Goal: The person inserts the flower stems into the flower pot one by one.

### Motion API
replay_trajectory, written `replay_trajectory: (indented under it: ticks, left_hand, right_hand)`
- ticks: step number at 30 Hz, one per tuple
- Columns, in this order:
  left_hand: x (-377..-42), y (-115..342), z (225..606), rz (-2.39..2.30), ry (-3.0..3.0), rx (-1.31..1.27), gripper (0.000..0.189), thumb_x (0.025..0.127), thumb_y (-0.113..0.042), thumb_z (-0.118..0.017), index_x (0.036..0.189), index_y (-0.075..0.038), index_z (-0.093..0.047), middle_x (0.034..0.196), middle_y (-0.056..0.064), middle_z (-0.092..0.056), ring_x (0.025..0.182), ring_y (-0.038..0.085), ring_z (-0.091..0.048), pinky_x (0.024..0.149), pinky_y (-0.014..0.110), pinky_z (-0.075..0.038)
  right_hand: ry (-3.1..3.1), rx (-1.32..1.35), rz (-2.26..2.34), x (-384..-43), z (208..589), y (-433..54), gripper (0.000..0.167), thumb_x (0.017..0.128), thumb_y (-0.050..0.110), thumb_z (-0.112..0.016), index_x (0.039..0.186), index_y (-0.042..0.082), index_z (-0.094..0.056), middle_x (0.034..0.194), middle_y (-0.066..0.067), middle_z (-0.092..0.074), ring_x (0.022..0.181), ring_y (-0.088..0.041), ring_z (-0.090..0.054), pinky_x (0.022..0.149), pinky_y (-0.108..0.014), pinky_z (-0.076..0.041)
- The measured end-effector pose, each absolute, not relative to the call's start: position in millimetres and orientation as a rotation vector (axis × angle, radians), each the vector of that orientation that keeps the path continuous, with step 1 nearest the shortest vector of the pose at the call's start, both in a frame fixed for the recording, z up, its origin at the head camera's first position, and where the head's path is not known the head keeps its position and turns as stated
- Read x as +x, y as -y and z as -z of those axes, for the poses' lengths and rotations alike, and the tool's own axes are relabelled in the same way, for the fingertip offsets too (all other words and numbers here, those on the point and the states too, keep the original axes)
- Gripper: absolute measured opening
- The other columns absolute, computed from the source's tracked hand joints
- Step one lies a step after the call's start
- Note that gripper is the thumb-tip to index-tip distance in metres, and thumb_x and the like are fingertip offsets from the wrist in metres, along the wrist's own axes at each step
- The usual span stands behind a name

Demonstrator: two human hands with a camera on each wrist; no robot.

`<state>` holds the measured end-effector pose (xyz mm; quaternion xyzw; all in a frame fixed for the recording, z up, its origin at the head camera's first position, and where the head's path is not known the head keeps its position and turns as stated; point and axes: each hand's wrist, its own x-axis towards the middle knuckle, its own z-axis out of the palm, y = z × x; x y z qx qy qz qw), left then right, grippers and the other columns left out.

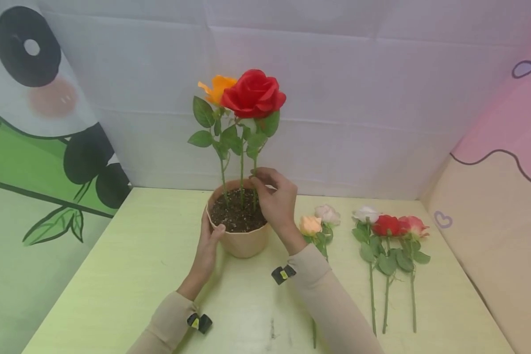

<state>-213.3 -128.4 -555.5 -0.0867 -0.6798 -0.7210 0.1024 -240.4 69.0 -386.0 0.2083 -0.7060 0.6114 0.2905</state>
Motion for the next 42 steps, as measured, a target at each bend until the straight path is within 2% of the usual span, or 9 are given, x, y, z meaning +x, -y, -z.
replay_trajectory:
  ticks: [6,8,11,17,20,25,30,36,42]
  left_hand:
    - [-198.2,125.0,528.0,2.062,2.004,-0.333,0.085,0.114,-0.037,-0.056,0.181,-0.029,-0.005,0.187,0.009,-0.002,0.171,0.035,-0.012,0.134,0.055,-0.026]
    - [-200.9,126.6,533.6,2.034,2.036,-0.299,0.084,0.114,-0.038,-0.058,0.181,-0.033,-0.007,0.187,0.007,-0.003,0.171,0.032,-0.013,0.133,0.048,-0.028]
    - [-201.2,127.1,535.1,2.052,2.038,-0.287,0.086,0.113,-0.038,-0.060,0.180,-0.036,-0.007,0.187,0.007,-0.001,0.171,0.033,-0.011,0.133,0.050,-0.027]
    - [-198.2,123.5,529.2,2.060,2.023,-0.347,0.088,0.114,-0.039,-0.058,0.181,-0.028,-0.002,0.186,0.015,0.005,0.170,0.042,-0.008,0.134,0.056,-0.026]
    - [-196.7,122.9,526.8,2.064,2.020,-0.337,0.090,0.112,-0.043,-0.059,0.181,-0.028,-0.002,0.186,0.014,0.005,0.170,0.040,-0.007,0.133,0.059,-0.025]
    - [-204.6,124.7,538.7,2.052,1.979,-0.337,0.085,0.113,-0.037,-0.059,0.181,-0.029,-0.007,0.187,0.010,-0.006,0.170,0.033,-0.017,0.131,0.044,-0.032]
    - [-193.7,119.5,519.1,2.089,1.949,-0.334,0.085,0.112,-0.033,-0.057,0.181,-0.025,-0.009,0.186,0.011,-0.008,0.169,0.038,-0.018,0.132,0.056,-0.030]
    - [-179.7,113.4,492.6,2.099,2.014,-0.268,0.083,0.113,-0.029,-0.052,0.181,-0.025,-0.005,0.187,0.006,-0.002,0.170,0.033,-0.011,0.133,0.062,-0.021]
    - [-187.4,119.3,511.2,2.051,2.019,-0.289,0.088,0.113,-0.036,-0.057,0.181,-0.023,-0.003,0.187,0.013,0.001,0.170,0.040,-0.009,0.134,0.061,-0.020]
  right_hand:
    - [1.904,0.535,-1.576,-241.7,389.2,-67.5,0.012,0.099,-0.002,-0.081,0.111,-0.006,-0.082,0.105,-0.021,-0.082,0.095,-0.041,-0.081,0.077,-0.022,-0.064]
    - [1.921,0.532,-1.548,-241.3,393.0,-66.1,0.012,0.099,-0.001,-0.082,0.111,-0.005,-0.083,0.104,-0.020,-0.083,0.094,-0.039,-0.082,0.077,-0.026,-0.065]
    - [1.961,0.537,-1.506,-240.7,401.9,-64.6,0.012,0.099,0.001,-0.082,0.110,-0.004,-0.083,0.103,-0.018,-0.083,0.092,-0.037,-0.082,0.078,-0.036,-0.067]
    - [1.976,0.526,-1.471,-239.0,413.2,-66.5,0.013,0.098,-0.001,-0.083,0.110,-0.006,-0.082,0.099,-0.019,-0.083,0.088,-0.038,-0.082,0.079,-0.049,-0.068]
    - [1.982,0.512,-1.452,-239.9,415.5,-67.4,0.012,0.098,-0.001,-0.083,0.109,-0.005,-0.082,0.098,-0.019,-0.083,0.089,-0.038,-0.082,0.079,-0.048,-0.068]
    - [2.026,0.518,-1.386,-239.6,415.4,-65.3,0.010,0.097,0.000,-0.084,0.106,-0.004,-0.084,0.097,-0.018,-0.083,0.086,-0.035,-0.083,0.075,-0.047,-0.068]
    - [2.074,0.522,-1.300,-238.8,412.9,-63.6,0.008,0.097,-0.001,-0.084,0.105,-0.004,-0.084,0.094,-0.017,-0.083,0.081,-0.032,-0.082,0.071,-0.047,-0.067]
    - [2.080,0.522,-1.269,-238.1,411.8,-62.5,0.007,0.097,-0.002,-0.083,0.104,-0.005,-0.084,0.093,-0.018,-0.083,0.079,-0.031,-0.081,0.070,-0.046,-0.067]
    - [2.088,0.522,-1.288,-238.7,415.4,-63.7,0.010,0.097,-0.002,-0.082,0.107,-0.004,-0.084,0.095,-0.018,-0.083,0.081,-0.030,-0.082,0.071,-0.044,-0.068]
